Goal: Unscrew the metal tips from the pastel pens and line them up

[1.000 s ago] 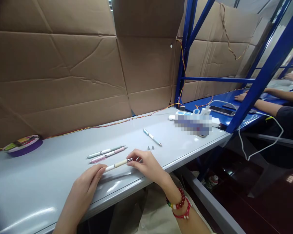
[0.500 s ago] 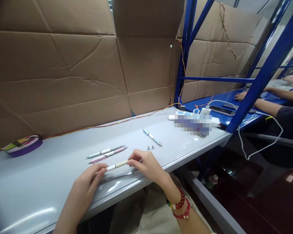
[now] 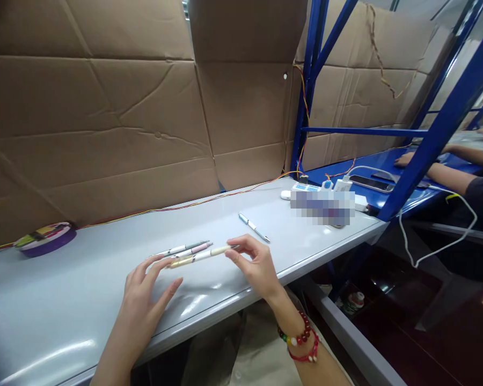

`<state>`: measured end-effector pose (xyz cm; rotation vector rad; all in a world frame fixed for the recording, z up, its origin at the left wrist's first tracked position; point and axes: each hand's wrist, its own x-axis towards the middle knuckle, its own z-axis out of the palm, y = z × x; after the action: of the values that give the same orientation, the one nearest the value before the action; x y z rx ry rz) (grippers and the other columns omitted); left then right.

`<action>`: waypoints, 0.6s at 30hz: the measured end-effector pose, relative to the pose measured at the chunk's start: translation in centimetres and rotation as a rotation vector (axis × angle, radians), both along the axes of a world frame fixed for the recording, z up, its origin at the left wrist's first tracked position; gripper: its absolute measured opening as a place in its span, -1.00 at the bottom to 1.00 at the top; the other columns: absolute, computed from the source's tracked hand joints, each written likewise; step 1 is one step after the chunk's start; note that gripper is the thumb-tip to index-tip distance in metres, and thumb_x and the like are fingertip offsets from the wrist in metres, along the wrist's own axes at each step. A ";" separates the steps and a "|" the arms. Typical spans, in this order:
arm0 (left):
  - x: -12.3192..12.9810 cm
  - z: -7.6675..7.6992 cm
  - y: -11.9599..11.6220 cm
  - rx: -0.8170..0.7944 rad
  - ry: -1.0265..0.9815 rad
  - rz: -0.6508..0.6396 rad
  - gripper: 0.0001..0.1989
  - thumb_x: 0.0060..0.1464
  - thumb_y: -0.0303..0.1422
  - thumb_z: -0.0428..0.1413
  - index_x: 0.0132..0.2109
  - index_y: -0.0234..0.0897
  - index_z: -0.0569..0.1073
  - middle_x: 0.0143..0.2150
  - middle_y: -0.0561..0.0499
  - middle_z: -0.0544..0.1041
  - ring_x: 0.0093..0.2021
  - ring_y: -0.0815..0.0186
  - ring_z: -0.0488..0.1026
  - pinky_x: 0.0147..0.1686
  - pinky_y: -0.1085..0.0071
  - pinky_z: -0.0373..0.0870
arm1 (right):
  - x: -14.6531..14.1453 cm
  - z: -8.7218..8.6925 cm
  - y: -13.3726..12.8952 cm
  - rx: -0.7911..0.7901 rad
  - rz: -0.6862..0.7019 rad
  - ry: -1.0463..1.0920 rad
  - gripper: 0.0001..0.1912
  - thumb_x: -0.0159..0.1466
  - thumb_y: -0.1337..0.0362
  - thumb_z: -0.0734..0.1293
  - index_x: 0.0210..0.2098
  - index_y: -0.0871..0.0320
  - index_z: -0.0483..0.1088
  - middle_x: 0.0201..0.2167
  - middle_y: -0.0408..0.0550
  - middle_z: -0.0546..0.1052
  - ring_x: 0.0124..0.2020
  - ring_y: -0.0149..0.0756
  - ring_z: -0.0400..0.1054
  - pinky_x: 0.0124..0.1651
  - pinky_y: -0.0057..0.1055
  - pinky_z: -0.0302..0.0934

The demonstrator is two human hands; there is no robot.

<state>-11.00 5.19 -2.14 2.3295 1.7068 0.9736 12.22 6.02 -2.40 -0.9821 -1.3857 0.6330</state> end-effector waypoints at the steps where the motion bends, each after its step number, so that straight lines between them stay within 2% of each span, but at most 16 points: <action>1: 0.0 -0.3 0.1 0.015 0.032 0.044 -0.62 0.15 -0.11 -0.09 0.07 -0.09 0.31 0.19 -0.09 0.19 0.20 0.04 0.10 0.08 0.02 0.16 | 0.5 0.0 0.2 0.012 -0.082 0.051 -0.83 0.15 0.20 0.37 -0.28 0.12 0.42 -0.35 -0.10 0.51 -0.35 -0.32 0.42 -0.28 -0.41 0.31; 3: 0.1 -0.7 0.2 -0.007 0.110 0.098 -0.54 0.16 -0.10 -0.11 0.18 -0.08 0.21 0.26 -0.11 0.11 0.26 0.00 -0.01 0.10 -0.04 0.11 | 1.7 0.0 0.8 0.017 -0.204 0.061 -0.81 0.15 0.18 0.36 -0.26 0.13 0.41 -0.33 -0.07 0.52 -0.33 -0.28 0.43 -0.27 -0.38 0.33; 5: 0.0 -1.0 0.4 -0.062 0.172 0.111 -0.49 0.18 -0.09 -0.14 0.23 -0.09 0.13 0.27 -0.09 0.13 0.28 0.01 -0.06 0.12 -0.04 0.07 | 3.0 0.0 1.5 0.002 -0.274 -0.044 -0.81 0.18 0.18 0.33 -0.25 0.13 0.41 -0.30 -0.05 0.52 -0.30 -0.25 0.43 -0.23 -0.34 0.33; 9: 0.0 -1.0 0.5 -0.133 0.219 0.078 -0.49 0.18 -0.09 -0.15 0.22 -0.12 0.14 0.24 -0.06 0.20 0.24 0.06 0.04 0.12 0.01 0.07 | 4.6 -0.6 2.3 -0.079 -0.304 -0.379 -0.78 0.24 0.23 0.24 -0.14 0.11 0.39 -0.25 -0.04 0.51 -0.22 -0.20 0.40 -0.15 -0.25 0.29; 13: -0.1 -0.8 0.6 -0.120 0.187 0.061 -0.52 0.18 -0.11 -0.14 0.20 -0.13 0.19 0.16 -0.07 0.27 0.16 0.09 0.14 0.09 0.06 0.12 | 4.6 -0.8 2.2 0.025 -0.464 -0.520 -0.69 0.26 0.24 0.21 -0.01 0.14 0.32 -0.12 0.04 0.46 -0.07 -0.13 0.30 -0.02 -0.17 0.18; 15: -0.1 -0.8 0.6 -0.133 0.165 0.063 -0.55 0.18 -0.12 -0.14 0.16 -0.11 0.24 0.09 -0.07 0.32 0.10 0.08 0.19 0.05 0.07 0.16 | 4.4 -0.6 1.9 0.077 -0.445 -0.586 -0.73 0.27 0.24 0.21 -0.06 0.14 0.35 -0.12 0.03 0.46 -0.05 -0.14 0.26 0.01 -0.18 0.16; 18: -0.1 -0.5 0.6 -0.174 0.139 0.045 -0.65 0.17 -0.15 -0.13 0.04 -0.07 0.35 -0.04 -0.04 0.37 0.00 0.11 0.26 0.00 0.09 0.20 | 4.1 -0.6 1.7 0.061 -0.370 -0.724 -0.80 0.23 0.23 0.28 -0.17 0.10 0.42 -0.14 0.00 0.46 -0.03 -0.10 0.22 0.01 -0.16 0.15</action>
<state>-11.05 5.75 -2.63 2.3029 1.8205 0.6532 16.34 7.74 -3.00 -1.4522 -1.7597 -0.0661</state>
